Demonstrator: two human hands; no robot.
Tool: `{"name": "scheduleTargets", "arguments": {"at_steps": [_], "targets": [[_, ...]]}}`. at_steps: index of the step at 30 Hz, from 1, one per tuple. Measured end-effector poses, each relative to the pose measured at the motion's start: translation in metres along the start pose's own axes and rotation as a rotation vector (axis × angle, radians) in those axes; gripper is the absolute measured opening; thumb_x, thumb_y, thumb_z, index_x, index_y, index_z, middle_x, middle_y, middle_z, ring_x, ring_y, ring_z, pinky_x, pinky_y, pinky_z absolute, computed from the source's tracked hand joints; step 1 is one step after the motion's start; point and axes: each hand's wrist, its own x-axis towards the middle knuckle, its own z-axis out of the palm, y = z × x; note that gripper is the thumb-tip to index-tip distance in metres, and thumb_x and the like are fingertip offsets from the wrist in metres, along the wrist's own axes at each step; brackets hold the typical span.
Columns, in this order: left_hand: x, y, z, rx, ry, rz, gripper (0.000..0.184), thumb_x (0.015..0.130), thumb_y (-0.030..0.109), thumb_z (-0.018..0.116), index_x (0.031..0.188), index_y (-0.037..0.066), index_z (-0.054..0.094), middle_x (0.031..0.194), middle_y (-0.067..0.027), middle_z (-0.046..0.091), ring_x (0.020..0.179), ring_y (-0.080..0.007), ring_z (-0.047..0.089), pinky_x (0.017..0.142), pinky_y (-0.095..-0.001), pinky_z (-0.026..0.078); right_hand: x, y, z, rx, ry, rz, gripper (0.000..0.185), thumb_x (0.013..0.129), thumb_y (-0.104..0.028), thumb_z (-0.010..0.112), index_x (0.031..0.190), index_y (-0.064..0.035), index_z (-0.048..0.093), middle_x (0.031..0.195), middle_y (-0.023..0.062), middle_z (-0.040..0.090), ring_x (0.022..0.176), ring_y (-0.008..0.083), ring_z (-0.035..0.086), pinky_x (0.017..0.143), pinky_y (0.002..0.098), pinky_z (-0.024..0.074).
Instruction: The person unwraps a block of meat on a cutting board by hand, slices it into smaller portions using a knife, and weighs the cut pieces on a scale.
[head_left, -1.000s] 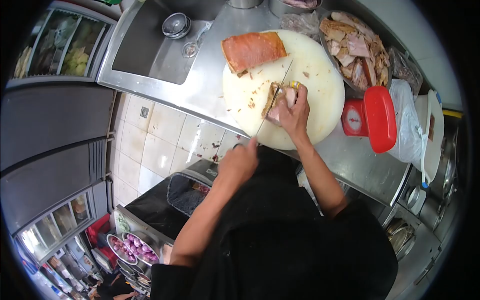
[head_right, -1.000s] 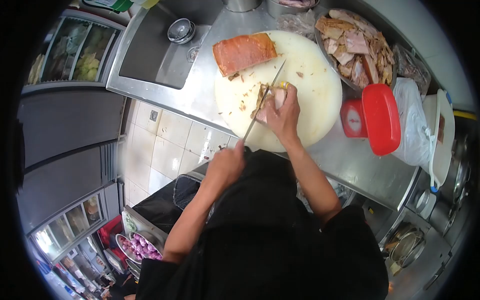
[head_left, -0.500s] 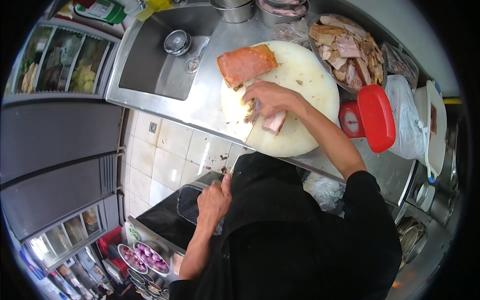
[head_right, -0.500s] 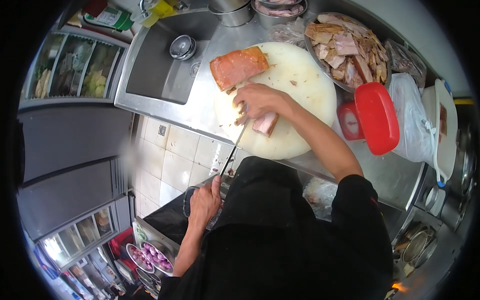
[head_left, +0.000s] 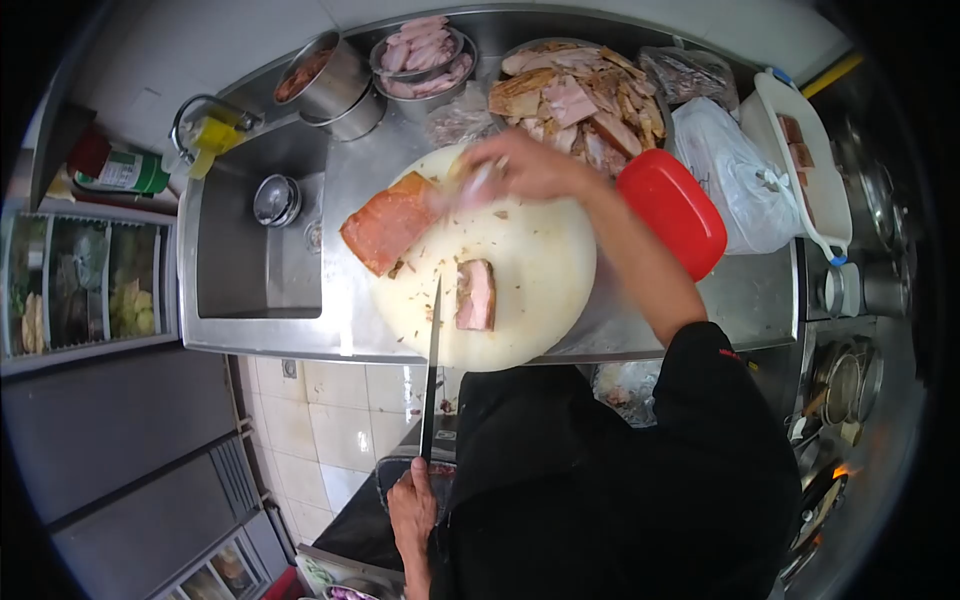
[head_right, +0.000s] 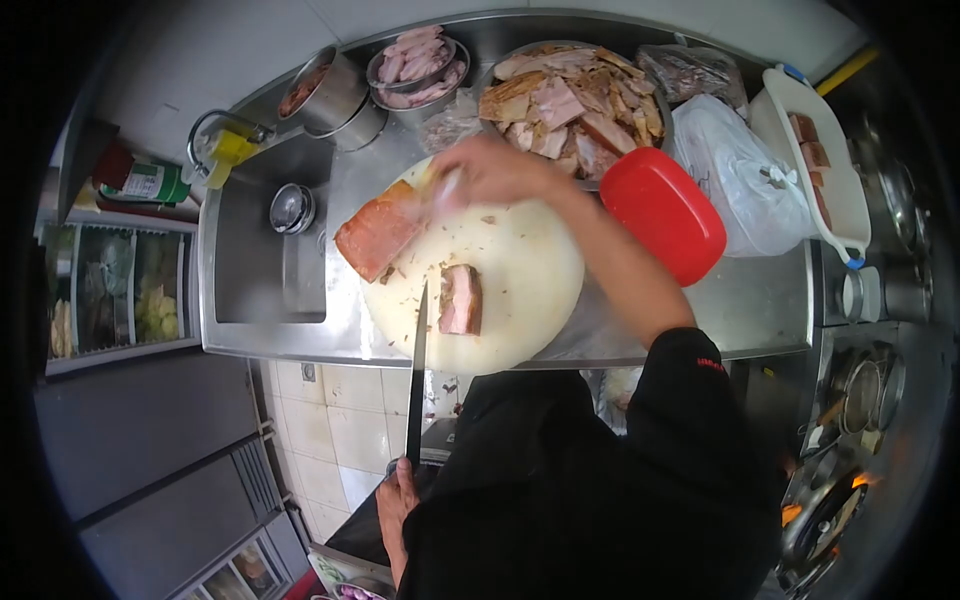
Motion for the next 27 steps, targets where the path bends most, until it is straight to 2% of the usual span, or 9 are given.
{"name": "scheduleTargets", "arguments": {"at_steps": [4, 6, 10, 14, 18, 20, 22, 25, 27], "targets": [[0.002, 0.01, 0.003, -0.068, 0.017, -0.013, 0.077, 0.102, 0.058, 0.033, 0.083, -0.008, 0.067, 0.076, -0.0305, 0.063, 0.082, -0.0504, 0.062, 0.075, -0.0519, 0.046, -0.042, 0.046, -0.102, -0.134, 0.613, 0.208, 0.045, 0.079, -0.018, 0.077, 0.12, -0.0043, 0.067, 0.102, 0.0059, 0.071, 0.096, 0.0186, 0.066, 0.085, 0.0327, 0.0525], [0.007, 0.002, 0.01, -0.064, 0.032, -0.009, 0.077, 0.102, 0.058, 0.034, 0.082, -0.009, 0.066, 0.073, -0.0297, 0.063, 0.079, -0.049, 0.062, 0.073, -0.0516, 0.046, -0.067, 0.075, -0.161, -0.312, 0.657, 0.535, 0.041, 0.082, -0.014, 0.073, 0.122, -0.0062, 0.066, 0.101, 0.0058, 0.07, 0.094, 0.0175, 0.066, 0.079, 0.0331, 0.0531], [0.011, -0.007, 0.017, -0.13, 0.061, 0.01, 0.076, 0.102, 0.057, 0.035, 0.081, -0.01, 0.064, 0.071, -0.0303, 0.061, 0.073, -0.047, 0.061, 0.07, -0.052, 0.044, -0.11, 0.134, -0.216, 0.131, 1.014, 0.784, 0.033, 0.085, -0.01, 0.064, 0.118, -0.012, 0.068, 0.098, 0.0059, 0.069, 0.088, 0.0125, 0.064, 0.07, 0.0338, 0.0529], [0.017, -0.001, 0.016, -0.139, 0.077, 0.02, 0.076, 0.102, 0.057, 0.035, 0.078, -0.01, 0.062, 0.068, -0.0286, 0.059, 0.067, -0.0437, 0.058, 0.068, -0.0505, 0.044, -0.12, 0.216, -0.231, 0.204, 1.001, 0.83, 0.035, 0.087, -0.02, 0.061, 0.121, -0.0123, 0.068, 0.101, 0.0119, 0.072, 0.092, 0.0197, 0.068, 0.072, 0.0381, 0.0556], [0.02, 0.004, 0.012, -0.123, 0.064, 0.041, 0.076, 0.103, 0.057, 0.035, 0.076, -0.009, 0.061, 0.064, -0.0242, 0.057, 0.063, -0.0382, 0.055, 0.066, -0.0476, 0.044, -0.103, 0.197, -0.221, -0.914, 0.532, 1.045, 0.055, 0.081, -0.035, 0.067, 0.127, -0.0047, 0.064, 0.12, 0.0241, 0.066, 0.115, 0.0353, 0.063, 0.097, 0.042, 0.0495], [0.016, 0.005, 0.009, -0.147, 0.063, 0.044, 0.076, 0.103, 0.057, 0.034, 0.075, -0.009, 0.06, 0.062, -0.0226, 0.056, 0.062, -0.036, 0.055, 0.065, -0.0469, 0.043, -0.104, 0.145, -0.186, -0.815, 0.902, 0.673, 0.054, 0.079, -0.03, 0.071, 0.125, -0.0036, 0.065, 0.12, 0.0221, 0.067, 0.114, 0.0362, 0.064, 0.097, 0.0417, 0.0494], [0.014, 0.007, 0.008, -0.173, 0.075, 0.056, 0.076, 0.103, 0.057, 0.034, 0.073, -0.009, 0.057, 0.06, -0.02, 0.053, 0.061, -0.033, 0.053, 0.063, -0.0464, 0.042, -0.089, 0.087, -0.13, -0.778, 0.764, 0.214, 0.054, 0.076, -0.021, 0.075, 0.126, -0.0028, 0.063, 0.122, 0.0185, 0.067, 0.115, 0.034, 0.063, 0.1, 0.0406, 0.0478], [0.017, 0.001, 0.011, -0.209, 0.079, 0.033, 0.076, 0.103, 0.057, 0.034, 0.073, -0.008, 0.057, 0.06, -0.0196, 0.052, 0.061, -0.0329, 0.051, 0.064, -0.0468, 0.042, -0.082, 0.015, 0.001, -0.269, 0.08, 0.035, 0.078, 0.061, -0.01, 0.083, 0.134, -0.0065, 0.055, 0.144, 0.0161, 0.048, 0.135, 0.0327, 0.044, 0.112, 0.0424, 0.0352], [0.022, -0.007, 0.012, -0.237, 0.072, 0.061, 0.075, 0.103, 0.057, 0.035, 0.073, -0.007, 0.056, 0.058, -0.0159, 0.05, 0.057, -0.0271, 0.049, 0.06, -0.0436, 0.042, -0.067, 0.0, 0.064, -0.408, -0.259, -0.312, 0.08, 0.054, -0.008, 0.083, 0.13, -0.0091, 0.057, 0.144, 0.0153, 0.048, 0.137, 0.0329, 0.041, 0.112, 0.0474, 0.0311]]}}
